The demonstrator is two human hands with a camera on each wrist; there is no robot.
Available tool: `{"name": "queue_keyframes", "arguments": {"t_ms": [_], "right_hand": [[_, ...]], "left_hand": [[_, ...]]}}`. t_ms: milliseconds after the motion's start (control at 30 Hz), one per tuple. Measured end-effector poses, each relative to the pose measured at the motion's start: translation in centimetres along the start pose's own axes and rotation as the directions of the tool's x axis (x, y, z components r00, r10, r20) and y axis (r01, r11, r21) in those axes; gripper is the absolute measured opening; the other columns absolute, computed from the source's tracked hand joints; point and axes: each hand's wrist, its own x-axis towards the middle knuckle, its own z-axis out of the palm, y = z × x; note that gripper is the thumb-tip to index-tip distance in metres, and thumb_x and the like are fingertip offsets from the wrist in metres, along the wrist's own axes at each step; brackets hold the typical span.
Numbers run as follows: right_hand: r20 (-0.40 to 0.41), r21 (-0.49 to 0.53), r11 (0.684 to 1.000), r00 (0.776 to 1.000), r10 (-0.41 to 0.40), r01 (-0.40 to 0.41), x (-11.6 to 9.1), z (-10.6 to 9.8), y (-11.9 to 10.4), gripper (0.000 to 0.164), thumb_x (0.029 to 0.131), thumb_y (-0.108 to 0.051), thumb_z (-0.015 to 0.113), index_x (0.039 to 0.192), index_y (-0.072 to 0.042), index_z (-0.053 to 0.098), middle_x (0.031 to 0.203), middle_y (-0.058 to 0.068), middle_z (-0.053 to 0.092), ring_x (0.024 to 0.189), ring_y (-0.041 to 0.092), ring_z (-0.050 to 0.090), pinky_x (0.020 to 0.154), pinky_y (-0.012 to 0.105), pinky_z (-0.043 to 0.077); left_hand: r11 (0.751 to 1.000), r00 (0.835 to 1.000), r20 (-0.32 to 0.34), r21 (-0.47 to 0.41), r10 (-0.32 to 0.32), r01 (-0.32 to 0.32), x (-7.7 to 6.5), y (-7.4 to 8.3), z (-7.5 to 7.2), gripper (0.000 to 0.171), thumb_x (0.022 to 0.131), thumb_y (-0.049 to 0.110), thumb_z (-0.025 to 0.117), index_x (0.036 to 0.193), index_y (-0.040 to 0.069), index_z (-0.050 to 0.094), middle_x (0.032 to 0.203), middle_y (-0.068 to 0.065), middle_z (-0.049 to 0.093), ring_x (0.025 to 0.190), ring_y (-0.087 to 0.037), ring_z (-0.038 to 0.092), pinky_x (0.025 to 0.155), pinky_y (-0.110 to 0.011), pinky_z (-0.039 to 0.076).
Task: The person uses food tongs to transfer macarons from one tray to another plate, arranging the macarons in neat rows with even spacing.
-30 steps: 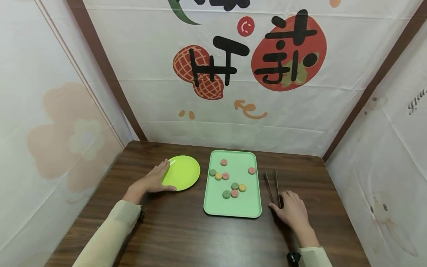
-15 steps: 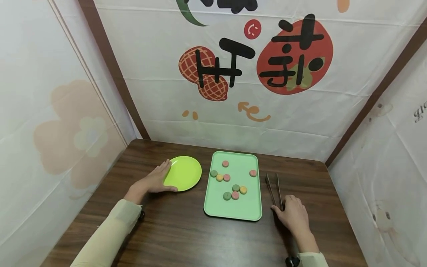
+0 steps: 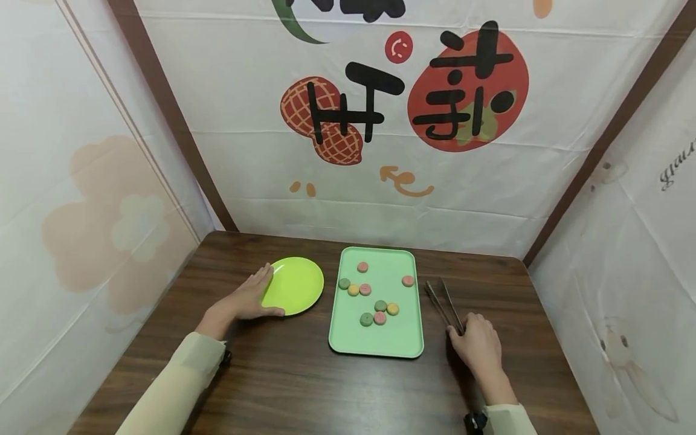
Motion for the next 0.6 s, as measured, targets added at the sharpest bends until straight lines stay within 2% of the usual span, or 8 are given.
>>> {"name": "queue_keyframes", "arguments": {"t_ms": [200, 333, 433, 600], "right_hand": [[0.023, 0.052, 0.996, 0.997, 0.072, -0.073, 0.3, -0.5, 0.1, 0.038, 0.100, -0.030, 0.073, 0.112, 0.004, 0.062, 0.091, 0.023, 0.070, 0.072, 0.036, 0.066, 0.063, 0.056, 0.054], [0.022, 0.082, 0.994, 0.997, 0.070, -0.072, 0.4, -0.4, 0.4, 0.036, 0.101, -0.028, 0.073, 0.113, 0.004, 0.060, 0.087, 0.019, 0.069, 0.069, 0.033, 0.064, 0.061, 0.053, 0.053], [0.014, 0.115, 0.991, 0.998, 0.062, -0.063, 0.6, -0.3, 0.5, 0.036, 0.101, -0.026, 0.072, 0.114, 0.004, 0.059, 0.088, 0.018, 0.070, 0.071, 0.032, 0.065, 0.065, 0.053, 0.054], [0.000, 0.163, 0.986, 0.999, 0.038, -0.038, 1.1, -0.2, 0.8, 0.044, 0.102, -0.025, 0.071, 0.127, 0.010, 0.059, 0.107, 0.030, 0.073, 0.088, 0.041, 0.071, 0.077, 0.059, 0.058]], "left_hand": [[1.000, 1.000, 0.002, -0.012, -0.013, 0.013, -0.4, 0.3, 0.1, 0.136, 0.087, 0.071, 0.078, 0.166, -0.013, 0.005, 0.175, -0.034, 0.003, 0.163, -0.048, 0.008, 0.132, -0.062, 0.016], [1.000, 1.000, 0.013, -0.003, -0.026, 0.026, -0.3, 0.3, 0.3, 0.136, 0.088, 0.071, 0.078, 0.166, -0.013, 0.005, 0.175, -0.033, 0.003, 0.163, -0.048, 0.008, 0.132, -0.062, 0.015], [0.999, 0.999, 0.015, 0.001, -0.032, 0.032, -0.3, 0.4, 0.3, 0.136, 0.088, 0.070, 0.078, 0.166, -0.013, 0.005, 0.175, -0.034, 0.003, 0.163, -0.048, 0.008, 0.132, -0.062, 0.015], [0.999, 0.999, 0.006, 0.000, -0.042, 0.042, -0.2, 0.7, 0.3, 0.135, 0.088, 0.070, 0.078, 0.167, -0.013, 0.006, 0.175, -0.033, 0.003, 0.163, -0.049, 0.008, 0.132, -0.062, 0.014]]}}
